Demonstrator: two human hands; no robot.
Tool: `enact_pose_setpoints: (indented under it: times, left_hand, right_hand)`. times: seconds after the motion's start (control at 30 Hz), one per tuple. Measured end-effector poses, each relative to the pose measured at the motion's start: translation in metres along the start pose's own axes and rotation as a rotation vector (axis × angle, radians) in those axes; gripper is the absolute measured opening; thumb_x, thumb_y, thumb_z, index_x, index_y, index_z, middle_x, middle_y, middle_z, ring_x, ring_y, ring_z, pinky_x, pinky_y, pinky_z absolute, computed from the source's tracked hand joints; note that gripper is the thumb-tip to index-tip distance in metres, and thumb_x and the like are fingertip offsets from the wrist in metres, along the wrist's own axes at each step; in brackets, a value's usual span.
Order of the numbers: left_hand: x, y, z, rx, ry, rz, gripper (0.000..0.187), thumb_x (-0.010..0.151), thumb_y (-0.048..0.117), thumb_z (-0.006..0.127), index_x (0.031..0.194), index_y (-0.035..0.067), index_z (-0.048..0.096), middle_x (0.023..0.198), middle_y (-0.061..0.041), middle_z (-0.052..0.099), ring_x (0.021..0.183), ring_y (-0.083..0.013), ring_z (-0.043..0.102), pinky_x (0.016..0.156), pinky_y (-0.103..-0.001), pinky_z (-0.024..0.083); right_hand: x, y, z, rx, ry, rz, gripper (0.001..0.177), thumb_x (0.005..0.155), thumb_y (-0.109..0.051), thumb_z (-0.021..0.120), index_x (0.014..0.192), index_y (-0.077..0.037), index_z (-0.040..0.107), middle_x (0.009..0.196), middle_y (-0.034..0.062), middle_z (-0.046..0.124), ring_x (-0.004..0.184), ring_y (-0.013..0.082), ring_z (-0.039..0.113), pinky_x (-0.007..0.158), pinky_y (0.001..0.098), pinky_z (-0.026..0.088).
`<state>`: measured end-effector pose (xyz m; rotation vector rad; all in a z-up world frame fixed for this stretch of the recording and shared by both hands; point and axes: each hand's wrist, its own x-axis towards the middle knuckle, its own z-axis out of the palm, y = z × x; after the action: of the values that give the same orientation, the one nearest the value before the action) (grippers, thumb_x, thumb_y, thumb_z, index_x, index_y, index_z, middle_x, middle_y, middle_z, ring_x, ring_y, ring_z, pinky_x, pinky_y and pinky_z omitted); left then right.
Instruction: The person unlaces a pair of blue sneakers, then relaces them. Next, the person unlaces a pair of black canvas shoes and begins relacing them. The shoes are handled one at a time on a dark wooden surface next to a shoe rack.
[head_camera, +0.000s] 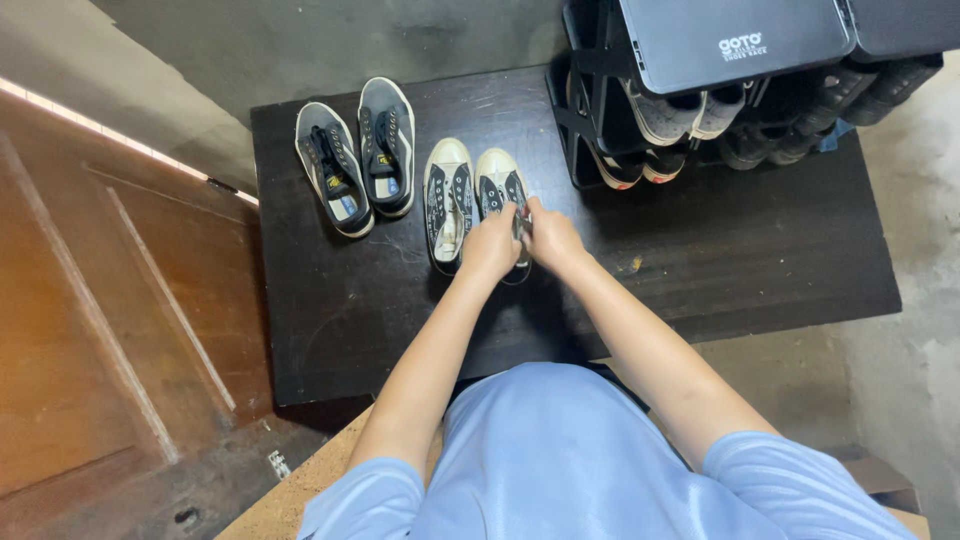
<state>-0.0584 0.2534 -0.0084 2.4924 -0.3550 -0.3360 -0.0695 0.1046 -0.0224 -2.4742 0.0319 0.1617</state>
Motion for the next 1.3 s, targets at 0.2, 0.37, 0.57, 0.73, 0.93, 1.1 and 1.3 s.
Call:
enact_pose_setpoints:
  times: [0.2, 0.37, 0.57, 0.73, 0.93, 1.1, 1.3]
  left_hand:
    - [-0.014, -0.032, 0.022, 0.040, 0.077, -0.031, 0.019, 0.082, 0.013, 0.067, 0.091, -0.001, 0.077, 0.098, -0.026, 0.072, 0.093, -0.0422, 0.071, 0.085, -0.050, 0.056]
    - [-0.051, -0.032, 0.019, -0.024, 0.039, -0.155, 0.022, 0.081, 0.017, 0.067, 0.090, 0.003, 0.080, 0.092, -0.027, 0.073, 0.089, -0.0417, 0.071, 0.088, -0.047, 0.057]
    - [-0.062, -0.020, 0.008, 0.128, 0.075, -0.035, 0.018, 0.083, 0.023, 0.070, 0.082, 0.007, 0.080, 0.099, -0.018, 0.069, 0.096, -0.0345, 0.067, 0.081, -0.046, 0.055]
    - [-0.052, -0.025, 0.015, 0.154, 0.039, 0.157, 0.016, 0.076, 0.022, 0.075, 0.084, 0.009, 0.079, 0.111, -0.013, 0.065, 0.108, -0.0335, 0.061, 0.091, -0.043, 0.052]
    - [-0.053, -0.029, 0.018, 0.148, -0.028, 0.141, 0.023, 0.082, 0.027, 0.076, 0.096, 0.009, 0.077, 0.112, -0.013, 0.065, 0.110, -0.0350, 0.060, 0.093, -0.046, 0.051]
    - [-0.059, -0.013, -0.004, -0.067, 0.236, 0.220, 0.052, 0.080, 0.021, 0.078, 0.128, 0.005, 0.063, 0.132, -0.018, 0.055, 0.118, -0.0402, 0.056, 0.100, -0.049, 0.048]
    - [-0.031, 0.005, -0.030, -0.354, 0.322, 0.434, 0.056, 0.080, 0.013, 0.077, 0.132, 0.001, 0.061, 0.135, -0.021, 0.059, 0.119, -0.0407, 0.061, 0.101, -0.045, 0.049]
  right_hand:
    - [-0.021, 0.026, 0.002, 0.015, 0.001, 0.048, 0.022, 0.081, -0.012, 0.069, 0.103, -0.008, 0.070, 0.088, 0.0221, 0.074, 0.088, 0.0419, 0.071, 0.082, 0.0492, 0.056]
    - [-0.041, 0.032, -0.004, -0.071, -0.098, 0.133, 0.018, 0.078, -0.017, 0.073, 0.093, -0.006, 0.076, 0.090, 0.0221, 0.074, 0.090, 0.0395, 0.072, 0.087, 0.0462, 0.057]
    - [-0.034, 0.031, 0.002, -0.372, -0.195, 0.102, 0.020, 0.076, -0.018, 0.075, 0.094, -0.011, 0.078, 0.105, 0.0163, 0.071, 0.104, 0.0357, 0.066, 0.088, 0.0463, 0.054]
    - [0.002, 0.026, 0.043, -0.617, -0.140, -0.101, 0.021, 0.079, -0.020, 0.075, 0.098, -0.010, 0.078, 0.124, 0.0134, 0.058, 0.115, 0.0353, 0.052, 0.092, 0.0478, 0.046]
    - [0.016, 0.030, 0.062, -0.716, -0.143, -0.061, 0.020, 0.080, -0.016, 0.074, 0.098, -0.010, 0.080, 0.125, 0.0130, 0.061, 0.120, 0.0335, 0.052, 0.094, 0.0441, 0.046]
    - [-0.004, 0.023, 0.026, -0.113, 0.120, -0.236, 0.021, 0.086, -0.021, 0.074, 0.098, -0.005, 0.078, 0.121, 0.0148, 0.064, 0.117, 0.0373, 0.055, 0.098, 0.0475, 0.046]
    - [-0.025, 0.003, -0.039, 0.138, 0.062, -0.366, 0.025, 0.093, -0.013, 0.069, 0.113, 0.000, 0.073, 0.109, 0.0176, 0.068, 0.104, 0.0372, 0.064, 0.092, 0.0418, 0.051]
